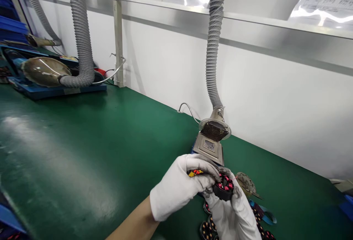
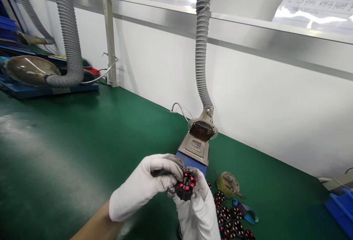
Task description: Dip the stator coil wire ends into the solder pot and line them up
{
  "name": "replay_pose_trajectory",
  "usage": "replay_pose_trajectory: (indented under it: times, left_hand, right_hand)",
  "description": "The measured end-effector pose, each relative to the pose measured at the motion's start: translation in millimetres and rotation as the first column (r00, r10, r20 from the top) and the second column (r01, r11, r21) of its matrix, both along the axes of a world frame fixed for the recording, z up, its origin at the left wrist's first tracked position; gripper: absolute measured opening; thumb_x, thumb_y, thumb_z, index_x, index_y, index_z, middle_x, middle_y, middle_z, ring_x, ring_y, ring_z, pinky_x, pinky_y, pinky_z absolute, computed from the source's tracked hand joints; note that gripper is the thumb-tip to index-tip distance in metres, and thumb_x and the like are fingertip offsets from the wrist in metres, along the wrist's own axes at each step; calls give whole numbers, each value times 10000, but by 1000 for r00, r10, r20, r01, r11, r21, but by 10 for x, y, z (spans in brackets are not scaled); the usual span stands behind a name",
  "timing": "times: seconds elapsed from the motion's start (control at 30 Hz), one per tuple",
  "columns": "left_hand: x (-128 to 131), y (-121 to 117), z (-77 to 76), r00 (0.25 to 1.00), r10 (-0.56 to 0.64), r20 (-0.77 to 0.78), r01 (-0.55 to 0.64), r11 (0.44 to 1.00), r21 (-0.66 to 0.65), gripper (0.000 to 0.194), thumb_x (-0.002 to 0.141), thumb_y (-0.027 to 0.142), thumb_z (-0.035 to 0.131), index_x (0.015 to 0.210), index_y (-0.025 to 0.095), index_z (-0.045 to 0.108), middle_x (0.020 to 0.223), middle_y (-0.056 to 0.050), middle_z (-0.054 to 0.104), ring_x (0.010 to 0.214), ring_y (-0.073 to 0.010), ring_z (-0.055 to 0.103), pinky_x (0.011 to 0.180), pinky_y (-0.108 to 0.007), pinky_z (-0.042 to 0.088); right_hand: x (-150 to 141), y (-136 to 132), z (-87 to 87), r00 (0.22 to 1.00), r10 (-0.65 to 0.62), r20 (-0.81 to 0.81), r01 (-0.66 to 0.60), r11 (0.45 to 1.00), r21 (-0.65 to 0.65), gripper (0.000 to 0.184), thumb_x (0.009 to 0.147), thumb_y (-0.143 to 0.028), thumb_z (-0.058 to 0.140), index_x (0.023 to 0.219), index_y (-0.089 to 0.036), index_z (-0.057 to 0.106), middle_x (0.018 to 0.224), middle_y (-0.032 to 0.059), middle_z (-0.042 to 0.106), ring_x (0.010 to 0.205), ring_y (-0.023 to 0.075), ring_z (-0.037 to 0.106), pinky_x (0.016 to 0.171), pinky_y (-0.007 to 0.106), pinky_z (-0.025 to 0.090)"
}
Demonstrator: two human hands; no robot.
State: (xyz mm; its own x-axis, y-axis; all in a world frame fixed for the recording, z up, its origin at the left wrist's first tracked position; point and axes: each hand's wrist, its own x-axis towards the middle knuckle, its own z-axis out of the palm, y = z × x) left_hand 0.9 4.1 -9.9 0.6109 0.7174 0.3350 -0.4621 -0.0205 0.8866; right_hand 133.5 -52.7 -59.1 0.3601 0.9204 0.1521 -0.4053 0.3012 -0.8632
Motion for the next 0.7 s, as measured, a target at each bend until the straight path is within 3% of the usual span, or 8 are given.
replay_pose_trajectory:
  times: [0.1, 0.17, 0.23, 0.37, 0.47, 0.6, 0.63, 0.7]
  left_hand:
    - [-43, -11, -33, 991, 70, 117, -69, 998, -13, 53, 722, 135, 688, 686, 170, 704, 764, -36, 654, 756, -160, 607, 728, -238, 497]
    - [-114, -2, -29, 964, 179, 194, -175, 984, -36, 27, 743, 184, 699, 720, 198, 703, 810, -26, 665, 793, -160, 616, 750, -226, 494]
    - [-169, 15, -3, 950, 263, 170, -265, 964, -16, 36, 745, 178, 693, 751, 212, 704, 871, -21, 669, 846, -159, 618, 767, -207, 489]
    - [-114, 15, 42, 991, 84, -105, -78, 995, 60, 194, 681, 44, 644, 795, 182, 719, 912, -35, 659, 839, -168, 624, 734, -212, 499]
    - [-14, -30, 28, 996, 88, -29, -84, 990, 111, 184, 680, 18, 620, 708, 171, 718, 816, -35, 664, 777, -162, 621, 707, -228, 507]
    - [-58, -53, -8, 967, 209, 147, -249, 899, 360, 151, 737, 73, 677, 734, 219, 718, 773, -13, 683, 844, -170, 612, 832, -266, 482]
    - [-94, -35, -16, 961, 224, 163, -270, 892, 363, 135, 760, 104, 677, 746, 233, 715, 800, -6, 684, 886, -169, 606, 854, -262, 469]
    - [-153, 19, -30, 972, 202, 123, -226, 944, 240, 105, 783, 182, 687, 852, 258, 705, 930, 3, 675, 971, -169, 586, 864, -245, 460]
  right_hand:
    - [-11, 9, 11, 1000, 14, 1, -14, 1000, 11, 492, 449, -556, 822, 789, -226, 692, 791, 80, 705, 724, 274, 656, 691, 439, 544]
    - [-35, -14, 12, 998, 26, -53, -27, 999, -19, 470, 520, -566, 789, 835, -233, 688, 805, 87, 706, 700, 264, 658, 670, 440, 542]
    - [-37, -38, 8, 995, 14, -101, -19, 999, -43, 449, 576, -571, 757, 870, -240, 683, 799, 85, 706, 667, 247, 656, 656, 437, 542]
    - [56, -39, -10, 999, -42, -18, 41, 999, -32, 449, 500, -542, 810, 800, -229, 690, 748, 71, 703, 750, 274, 658, 719, 464, 540]
    - [92, -30, -40, 996, -81, 32, 82, 996, -22, 462, 484, -495, 834, 831, -222, 697, 830, 86, 707, 839, 297, 651, 783, 491, 522]
    - [-18, -39, -66, 935, -341, 95, 335, 939, 75, 388, 596, -344, 810, 939, -218, 678, 925, 81, 705, 824, 245, 662, 773, 413, 536]
    - [-61, -39, -64, 897, -420, 139, 405, 906, 122, 364, 604, -273, 808, 939, -220, 674, 919, 70, 707, 805, 225, 665, 743, 374, 546]
    - [-149, -36, -60, 785, -578, 225, 518, 811, 273, 379, 603, -142, 790, 947, -234, 662, 949, 43, 702, 822, 195, 665, 699, 306, 555]
